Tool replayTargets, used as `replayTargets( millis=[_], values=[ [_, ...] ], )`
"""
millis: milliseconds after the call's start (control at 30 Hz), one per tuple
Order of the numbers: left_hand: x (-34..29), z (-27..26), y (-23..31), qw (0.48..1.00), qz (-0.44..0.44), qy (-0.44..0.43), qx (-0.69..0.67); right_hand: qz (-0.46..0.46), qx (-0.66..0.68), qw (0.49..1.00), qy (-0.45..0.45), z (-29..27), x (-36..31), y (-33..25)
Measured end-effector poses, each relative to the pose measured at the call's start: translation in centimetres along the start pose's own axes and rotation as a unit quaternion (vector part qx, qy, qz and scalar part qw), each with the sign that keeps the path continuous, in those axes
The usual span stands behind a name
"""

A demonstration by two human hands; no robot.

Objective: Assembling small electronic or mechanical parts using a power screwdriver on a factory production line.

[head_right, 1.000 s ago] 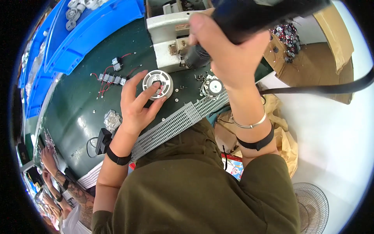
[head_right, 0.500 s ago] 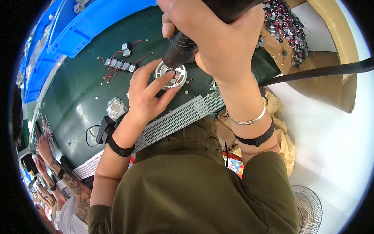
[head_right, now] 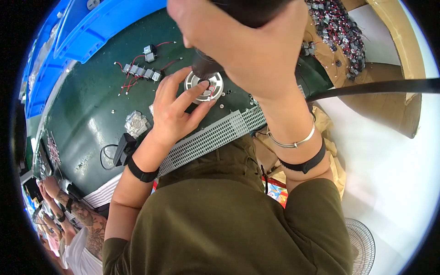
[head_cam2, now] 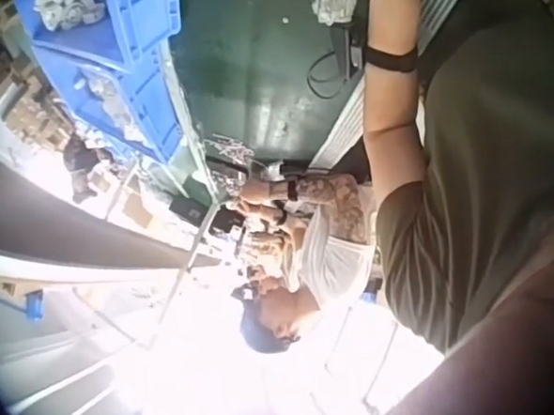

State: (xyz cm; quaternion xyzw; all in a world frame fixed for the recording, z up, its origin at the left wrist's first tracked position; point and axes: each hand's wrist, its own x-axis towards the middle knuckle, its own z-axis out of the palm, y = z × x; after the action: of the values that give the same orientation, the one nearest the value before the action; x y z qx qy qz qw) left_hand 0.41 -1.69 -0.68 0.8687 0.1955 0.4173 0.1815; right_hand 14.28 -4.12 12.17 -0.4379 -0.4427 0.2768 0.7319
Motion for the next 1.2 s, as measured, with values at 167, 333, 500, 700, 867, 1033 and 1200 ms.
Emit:
replayTargets(
  millis=[167, 333, 500, 700, 867, 1033, 1200],
  values=[
    [0.0, 0.0, -0.2, 1.000, -0.008, 0.003, -0.004, -0.003, 0.009, 0.999, -0.041, -0.4, 0.6, 1.2],
    [0.2, -0.1, -0.1, 1.000, -0.017, -0.001, -0.023, -0.044, 0.029, 0.997, -0.062, -0.7, 0.3, 1.9],
    [0.0, 0.0, -0.1, 0.999, -0.028, -0.009, -0.042, -0.102, 0.005, 0.983, -0.152, -1.7, 0.2, 1.7],
    [-0.2, 0.1, -0.2, 0.999, -0.020, 0.014, -0.021, -0.111, -0.020, 0.982, -0.150, -0.7, 0.8, 1.0],
    [0.7, -6.6, -2.4, 0.993, -0.051, 0.091, 0.056, -0.085, 0.055, 0.994, 0.038, 2.5, 3.7, -2.5],
    [-6.5, -20.4, -14.4, 0.906, -0.298, 0.031, 0.298, -0.418, -0.290, 0.861, -0.007, 2.5, 2.2, 2.7],
    [-8.5, -28.7, -18.4, 0.834, -0.338, -0.011, 0.436, -0.002, -0.500, 0.794, -0.346, 4.7, 1.3, 7.7]
  ],
)
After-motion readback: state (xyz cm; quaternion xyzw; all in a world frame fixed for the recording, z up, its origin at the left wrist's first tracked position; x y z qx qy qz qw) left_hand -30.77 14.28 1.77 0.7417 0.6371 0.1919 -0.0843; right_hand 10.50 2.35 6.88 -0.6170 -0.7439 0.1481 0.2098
